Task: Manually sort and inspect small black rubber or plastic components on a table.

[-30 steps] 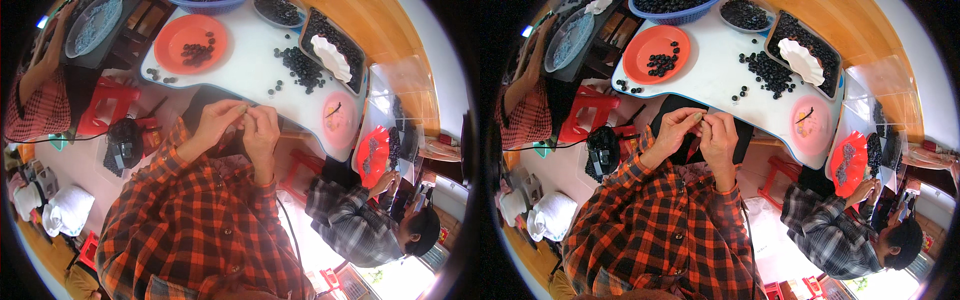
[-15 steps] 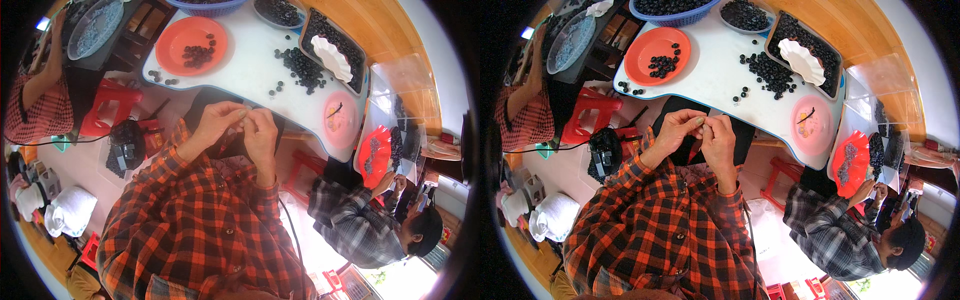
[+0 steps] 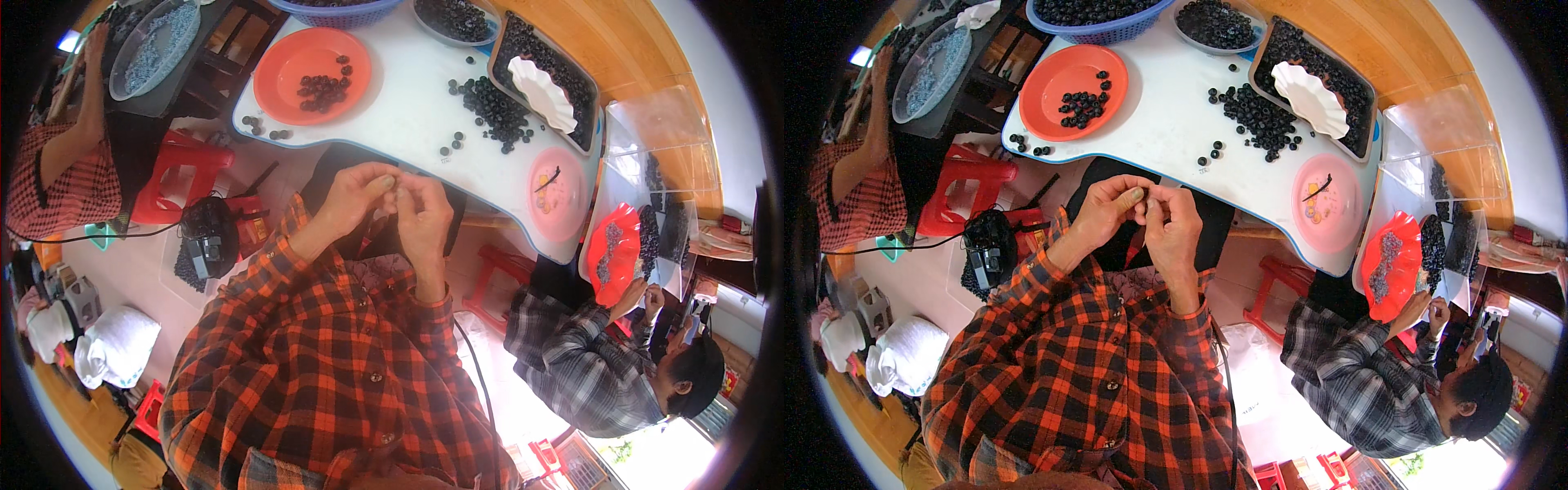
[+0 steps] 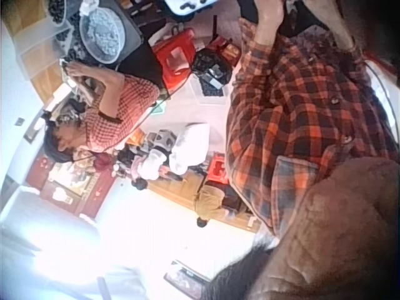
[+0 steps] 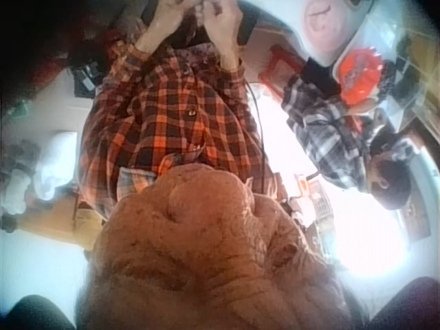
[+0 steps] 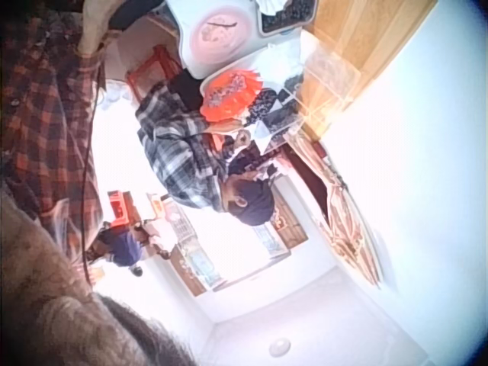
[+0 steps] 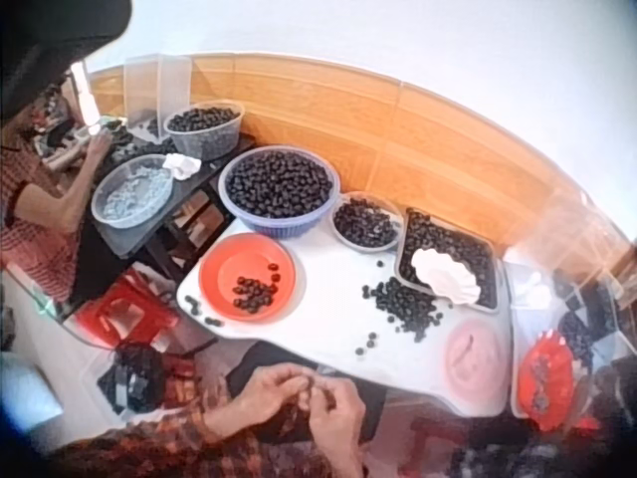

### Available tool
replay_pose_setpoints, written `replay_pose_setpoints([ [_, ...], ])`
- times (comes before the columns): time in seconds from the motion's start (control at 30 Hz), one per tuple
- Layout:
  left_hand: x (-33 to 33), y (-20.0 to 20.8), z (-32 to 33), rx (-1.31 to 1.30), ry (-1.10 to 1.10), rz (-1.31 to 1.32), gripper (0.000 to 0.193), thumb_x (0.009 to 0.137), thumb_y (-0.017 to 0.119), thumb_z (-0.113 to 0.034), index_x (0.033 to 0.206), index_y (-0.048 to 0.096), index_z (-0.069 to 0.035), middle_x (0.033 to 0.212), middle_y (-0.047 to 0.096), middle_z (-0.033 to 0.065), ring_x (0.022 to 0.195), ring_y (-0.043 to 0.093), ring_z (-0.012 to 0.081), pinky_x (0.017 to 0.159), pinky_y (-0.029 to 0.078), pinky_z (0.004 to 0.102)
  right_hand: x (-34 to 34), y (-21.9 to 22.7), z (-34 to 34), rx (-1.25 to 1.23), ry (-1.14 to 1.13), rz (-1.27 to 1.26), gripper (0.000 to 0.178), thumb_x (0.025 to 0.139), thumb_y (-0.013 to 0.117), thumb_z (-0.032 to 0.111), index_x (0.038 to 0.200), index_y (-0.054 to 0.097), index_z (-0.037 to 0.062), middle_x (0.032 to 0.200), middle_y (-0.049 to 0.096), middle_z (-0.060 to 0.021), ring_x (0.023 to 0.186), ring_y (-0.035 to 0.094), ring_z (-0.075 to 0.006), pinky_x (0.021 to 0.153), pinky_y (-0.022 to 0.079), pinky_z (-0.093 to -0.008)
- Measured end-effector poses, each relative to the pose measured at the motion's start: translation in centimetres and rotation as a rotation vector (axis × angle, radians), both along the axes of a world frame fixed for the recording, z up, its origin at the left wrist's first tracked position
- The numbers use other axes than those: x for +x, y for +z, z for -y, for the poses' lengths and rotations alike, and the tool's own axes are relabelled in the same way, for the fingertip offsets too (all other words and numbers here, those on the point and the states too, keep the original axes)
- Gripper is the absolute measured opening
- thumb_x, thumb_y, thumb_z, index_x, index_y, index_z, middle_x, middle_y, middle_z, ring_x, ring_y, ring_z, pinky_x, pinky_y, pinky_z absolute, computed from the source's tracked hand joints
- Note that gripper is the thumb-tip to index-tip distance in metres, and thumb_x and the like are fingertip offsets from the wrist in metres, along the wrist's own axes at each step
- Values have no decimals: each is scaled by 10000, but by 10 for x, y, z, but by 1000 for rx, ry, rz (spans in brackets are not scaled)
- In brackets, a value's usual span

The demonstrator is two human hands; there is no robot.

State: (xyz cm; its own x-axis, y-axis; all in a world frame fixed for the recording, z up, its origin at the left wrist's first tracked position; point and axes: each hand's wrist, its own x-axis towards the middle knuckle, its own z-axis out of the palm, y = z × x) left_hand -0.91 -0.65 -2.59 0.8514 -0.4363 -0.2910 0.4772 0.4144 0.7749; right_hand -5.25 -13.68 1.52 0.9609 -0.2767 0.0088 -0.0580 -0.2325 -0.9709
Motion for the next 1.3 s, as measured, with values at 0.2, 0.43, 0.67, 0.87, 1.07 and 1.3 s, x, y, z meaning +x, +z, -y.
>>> replay_pose_setpoints([
  [0.2,3,-2,1,-199,-5,-146,249,991,546,-138,1162,617,29,847,643,49,671,608,110,631,531,239,1,-8,4,57,-14,167,129,884,597,-57,1006,623,-23,929,638,-78,802,642,-118,711,521,-246],
  [0.43,2,-2,-2,-331,34,-139,246,988,554,-150,1143,622,28,858,646,57,651,599,99,591,533,242,2,-3,-1,102,-29,185,130,873,615,-55,993,638,-10,936,642,-53,844,618,-102,748,495,-235],
  [0.67,6,8,-5,-287,68,-110,238,991,553,-165,1109,630,27,861,643,64,626,575,89,585,545,243,2,-8,-2,15,-57,228,131,862,618,-78,977,640,-18,914,614,-46,745,580,-82,670,476,-209],
  [0.87,31,21,-18,330,284,227,207,962,590,-156,1068,663,6,860,651,62,717,602,80,600,543,239,7,-12,14,-280,-111,295,137,859,603,-64,980,639,-11,896,610,-102,774,610,-176,680,494,-280],
  [1.07,73,25,-43,1084,621,1007,138,890,674,-93,1004,675,-15,818,644,104,695,623,183,619,507,308,11,-17,29,-507,-205,254,111,861,627,-18,970,636,1,931,600,-147,800,622,-290,698,514,-356],
  [1.3,93,18,-52,1431,524,1019,198,848,676,-183,975,678,-31,912,632,166,787,637,352,675,522,428,18,-32,46,-621,-251,214,98,882,605,26,974,632,8,936,593,-153,817,619,-333,713,514,-396],
])
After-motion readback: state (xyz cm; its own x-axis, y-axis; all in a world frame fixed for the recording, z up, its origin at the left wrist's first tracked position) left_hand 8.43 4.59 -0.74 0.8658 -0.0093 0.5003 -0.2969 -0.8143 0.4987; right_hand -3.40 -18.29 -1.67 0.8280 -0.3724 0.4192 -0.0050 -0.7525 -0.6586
